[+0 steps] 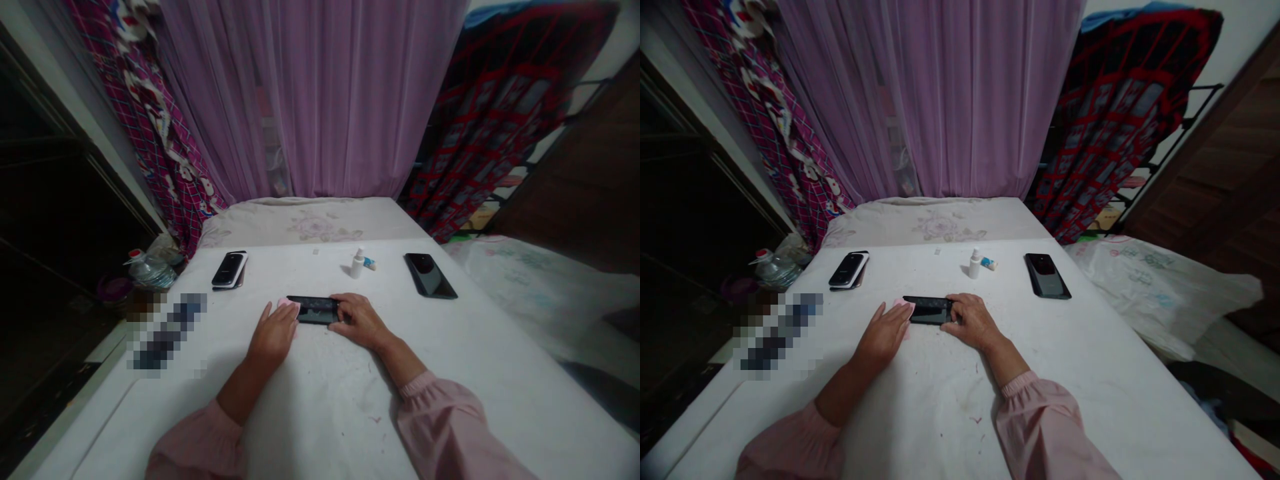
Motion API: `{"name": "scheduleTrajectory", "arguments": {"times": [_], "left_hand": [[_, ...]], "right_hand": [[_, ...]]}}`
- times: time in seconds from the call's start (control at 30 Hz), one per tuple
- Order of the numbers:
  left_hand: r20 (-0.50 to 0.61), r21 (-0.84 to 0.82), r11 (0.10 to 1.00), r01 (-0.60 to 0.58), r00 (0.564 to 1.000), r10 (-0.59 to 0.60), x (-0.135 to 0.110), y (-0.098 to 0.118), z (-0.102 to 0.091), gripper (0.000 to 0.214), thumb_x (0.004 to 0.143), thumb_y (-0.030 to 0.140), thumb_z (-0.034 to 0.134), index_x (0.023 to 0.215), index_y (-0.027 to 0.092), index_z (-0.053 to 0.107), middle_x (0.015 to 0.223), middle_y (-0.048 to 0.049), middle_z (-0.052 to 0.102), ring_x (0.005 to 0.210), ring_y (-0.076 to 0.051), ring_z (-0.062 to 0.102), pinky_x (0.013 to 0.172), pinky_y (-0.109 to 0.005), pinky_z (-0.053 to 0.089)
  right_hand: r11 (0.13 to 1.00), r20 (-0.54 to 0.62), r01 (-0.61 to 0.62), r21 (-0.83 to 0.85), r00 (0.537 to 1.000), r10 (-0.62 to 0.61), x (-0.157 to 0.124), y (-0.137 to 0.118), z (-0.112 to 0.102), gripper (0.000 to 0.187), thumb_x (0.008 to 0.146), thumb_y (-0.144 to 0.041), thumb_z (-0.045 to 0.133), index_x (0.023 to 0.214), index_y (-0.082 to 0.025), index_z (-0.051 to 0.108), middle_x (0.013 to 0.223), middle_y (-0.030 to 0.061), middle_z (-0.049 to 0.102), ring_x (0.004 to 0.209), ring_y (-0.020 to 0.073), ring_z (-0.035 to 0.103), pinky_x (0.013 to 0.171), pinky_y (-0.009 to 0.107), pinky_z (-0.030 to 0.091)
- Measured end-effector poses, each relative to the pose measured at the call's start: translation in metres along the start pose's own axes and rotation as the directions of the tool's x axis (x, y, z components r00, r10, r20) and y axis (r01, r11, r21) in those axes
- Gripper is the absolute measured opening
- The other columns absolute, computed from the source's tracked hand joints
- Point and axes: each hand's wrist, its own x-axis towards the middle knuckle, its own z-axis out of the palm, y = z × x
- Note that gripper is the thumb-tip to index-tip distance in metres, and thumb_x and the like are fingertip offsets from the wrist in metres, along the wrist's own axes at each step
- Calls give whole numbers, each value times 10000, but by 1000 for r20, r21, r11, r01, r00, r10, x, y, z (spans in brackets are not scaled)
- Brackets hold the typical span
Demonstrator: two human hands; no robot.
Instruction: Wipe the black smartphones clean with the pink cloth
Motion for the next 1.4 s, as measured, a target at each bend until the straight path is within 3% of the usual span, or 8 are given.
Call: {"name": "scheduleTrajectory", "arguments": {"times": [0.5,0.8,1.07,1.4], "left_hand": [[47,6,1000,14,999,-15,33,-10,4,384,988,224,347,1292,183,578,1317,-101,630,1267,-203,543,1118,-450,347],[-11,8,1000,-26,1000,26,37,8,9,355,980,217,380,1265,169,586,1284,-100,651,1243,-215,557,1112,-438,364],[0,-23,996,-88,996,88,44,25,10,356,984,219,382,1276,141,571,1288,-113,644,1255,-226,543,1095,-434,379],[63,-100,982,-157,984,164,50,31,7,373,990,215,357,1295,150,562,1316,-97,630,1284,-205,525,1106,-412,378]], "right_hand": [[1000,-3,3,-2,1000,-3,0,2,1,276,752,-381,744,667,-222,535,1212,98,666,1114,280,605,930,460,429],[1000,-9,-1,-3,1000,1,0,0,0,280,747,-380,751,660,-224,537,1199,94,675,1106,285,611,926,459,435],[1000,-5,16,-11,1000,-16,0,1,1,281,749,-395,752,669,-222,544,1195,95,673,1096,277,611,933,448,430],[1000,-21,11,-3,1000,-11,0,1,1,269,750,-368,748,666,-224,536,1182,87,679,1101,273,610,933,457,432]]}}
